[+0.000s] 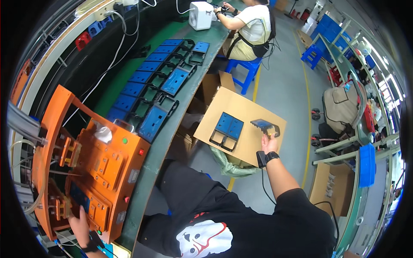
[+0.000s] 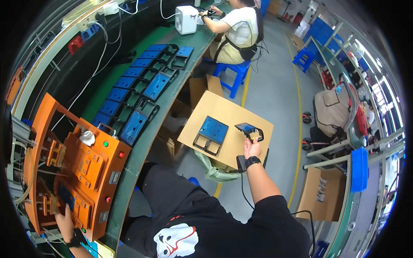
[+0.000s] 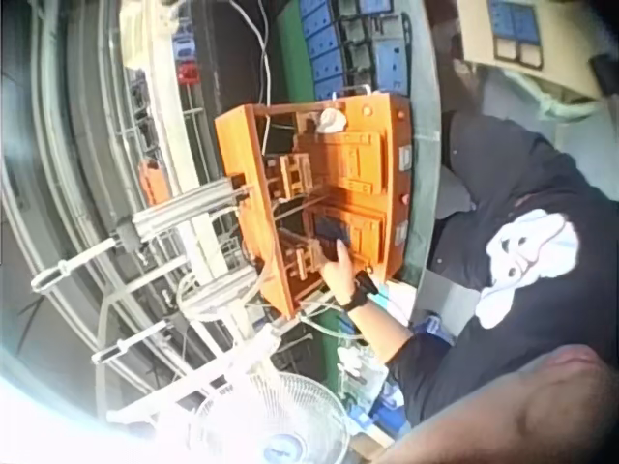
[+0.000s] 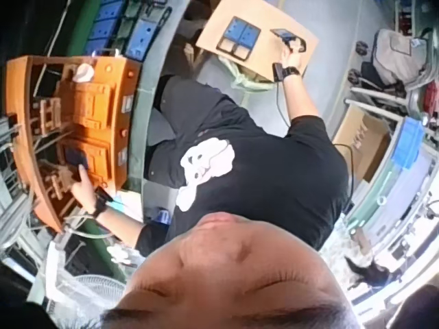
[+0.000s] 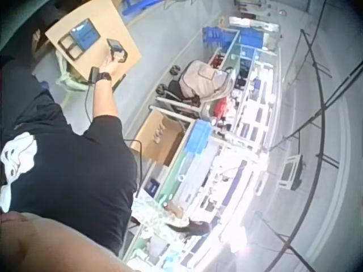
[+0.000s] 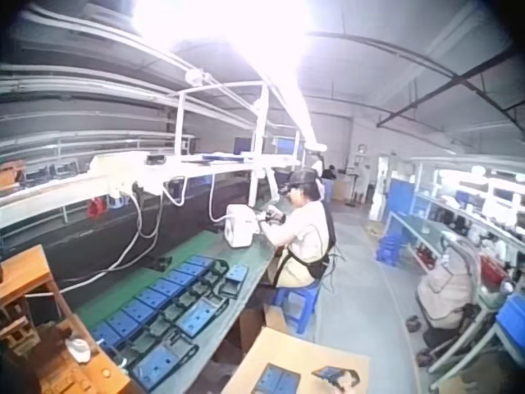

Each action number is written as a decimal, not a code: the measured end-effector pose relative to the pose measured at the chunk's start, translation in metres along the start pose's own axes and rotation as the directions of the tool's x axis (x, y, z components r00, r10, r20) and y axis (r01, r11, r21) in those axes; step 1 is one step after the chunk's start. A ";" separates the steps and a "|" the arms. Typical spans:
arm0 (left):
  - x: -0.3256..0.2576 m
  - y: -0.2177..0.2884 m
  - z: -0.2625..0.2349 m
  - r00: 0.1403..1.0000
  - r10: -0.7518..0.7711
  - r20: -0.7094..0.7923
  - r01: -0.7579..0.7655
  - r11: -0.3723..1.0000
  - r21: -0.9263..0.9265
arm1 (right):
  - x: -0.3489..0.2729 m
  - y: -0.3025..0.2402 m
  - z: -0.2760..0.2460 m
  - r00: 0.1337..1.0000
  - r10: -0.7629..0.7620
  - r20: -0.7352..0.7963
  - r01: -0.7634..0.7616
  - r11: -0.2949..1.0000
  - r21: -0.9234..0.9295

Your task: Using an industrial press machine to process or assemble plastic/rubber parts.

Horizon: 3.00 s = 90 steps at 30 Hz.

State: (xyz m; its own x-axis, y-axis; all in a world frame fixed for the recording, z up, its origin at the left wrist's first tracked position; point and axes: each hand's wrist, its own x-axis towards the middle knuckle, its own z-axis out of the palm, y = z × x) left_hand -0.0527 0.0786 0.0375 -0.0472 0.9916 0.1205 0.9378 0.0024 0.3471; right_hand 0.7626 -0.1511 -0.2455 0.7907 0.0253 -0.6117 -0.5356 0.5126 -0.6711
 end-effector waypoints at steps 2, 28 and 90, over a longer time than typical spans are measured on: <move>-0.028 0.009 -0.004 0.998 0.005 0.068 -0.003 1.000 -0.030 | 0.024 0.011 -0.028 0.998 -0.048 -0.047 0.047 0.999 -0.006; -0.088 -0.049 0.083 0.851 -0.307 -0.426 0.077 0.876 -0.476 | 0.048 0.073 -0.096 0.906 -0.249 0.342 0.311 -0.155 -0.938; -0.102 0.033 0.079 0.860 -0.118 -0.497 -0.088 0.924 -0.372 | -0.337 0.371 0.547 -0.330 0.584 0.742 0.646 -0.433 0.628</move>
State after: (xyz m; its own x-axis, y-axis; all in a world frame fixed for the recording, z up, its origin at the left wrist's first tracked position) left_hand 0.0105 -0.0118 -0.0369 -0.3220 0.7880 0.5248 0.7425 -0.1336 0.6564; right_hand 0.4593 0.5003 -0.0592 -0.3536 0.9276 0.1204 0.9293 0.3336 0.1586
